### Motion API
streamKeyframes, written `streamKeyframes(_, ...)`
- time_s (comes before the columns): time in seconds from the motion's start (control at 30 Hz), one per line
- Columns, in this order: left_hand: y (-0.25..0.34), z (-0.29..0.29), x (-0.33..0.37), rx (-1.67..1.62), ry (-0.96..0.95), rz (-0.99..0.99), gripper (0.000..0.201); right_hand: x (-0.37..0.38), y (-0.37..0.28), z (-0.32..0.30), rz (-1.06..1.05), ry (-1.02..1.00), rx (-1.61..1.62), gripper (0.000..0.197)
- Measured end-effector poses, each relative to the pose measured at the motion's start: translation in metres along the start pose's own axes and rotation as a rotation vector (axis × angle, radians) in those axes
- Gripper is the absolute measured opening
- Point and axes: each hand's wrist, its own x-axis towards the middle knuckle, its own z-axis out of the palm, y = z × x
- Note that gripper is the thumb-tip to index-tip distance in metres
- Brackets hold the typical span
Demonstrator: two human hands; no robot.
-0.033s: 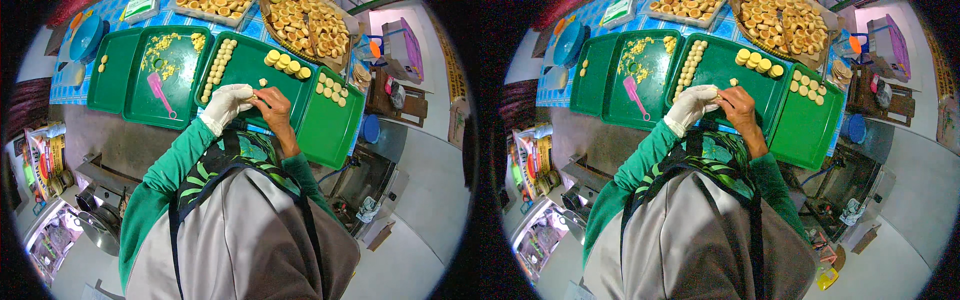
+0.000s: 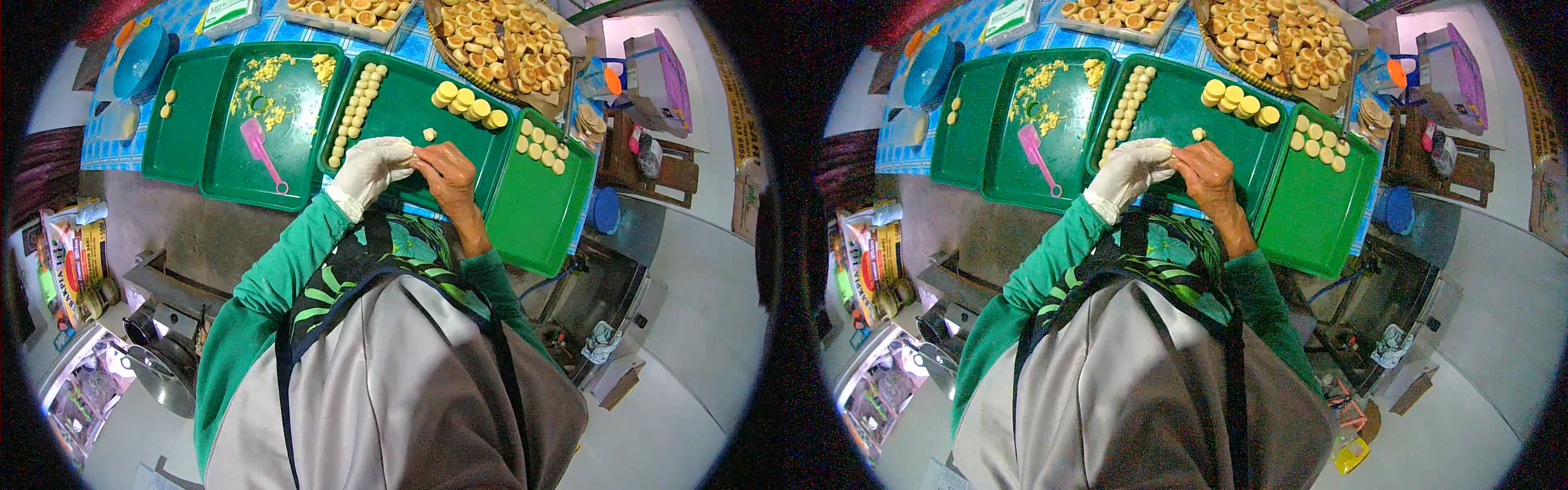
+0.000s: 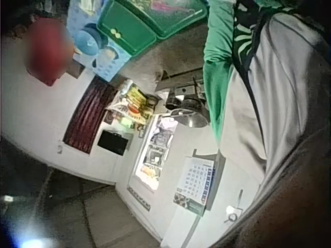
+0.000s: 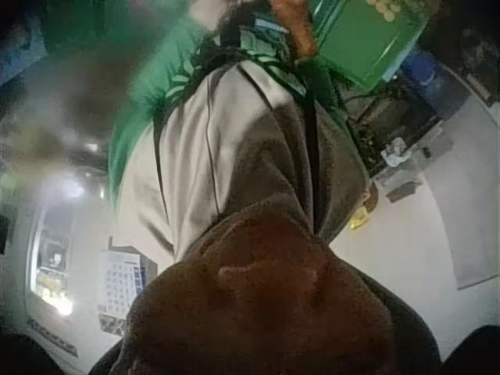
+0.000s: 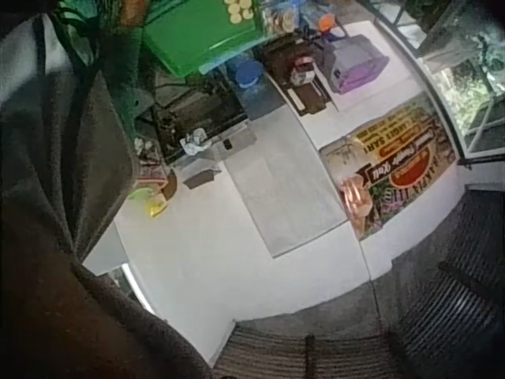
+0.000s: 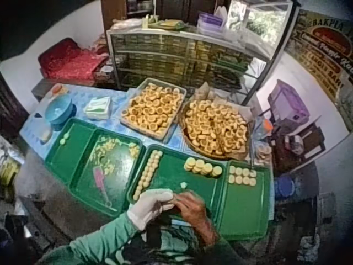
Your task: The person prepares filled pastries by flattening dough circles, adding a small ball of filling with a spatula, closing the dough around it, and placing the finished balls onto green trays.
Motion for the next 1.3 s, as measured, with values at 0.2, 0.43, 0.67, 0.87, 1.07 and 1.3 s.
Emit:
streamKeyframes(0.2,0.003,0.012,-0.003,0.022,0.057,0.066,0.014,0.003,-0.004,-0.001,0.18,0.021,0.195,0.017)
streamKeyframes(0.43,-0.001,-0.001,0.0,0.003,0.015,0.031,0.015,0.002,0.0,0.001,-0.054,-0.006,0.047,0.017)
streamKeyframes(0.67,-0.002,0.013,-0.006,0.082,0.062,0.056,0.013,-0.001,-0.007,0.006,0.314,-0.041,0.093,0.011)
streamKeyframes(0.87,-0.007,0.009,-0.004,0.145,0.108,0.131,0.013,-0.005,-0.011,0.022,0.489,0.087,0.199,0.008)
streamKeyframes(1.07,-0.006,0.014,-0.005,0.053,0.138,0.167,0.015,-0.009,-0.011,0.018,0.856,0.066,0.728,0.022)
streamKeyframes(1.3,-0.011,0.016,0.003,-0.04,0.179,0.26,0.017,-0.009,-0.012,0.026,0.576,0.091,0.208,0.012)
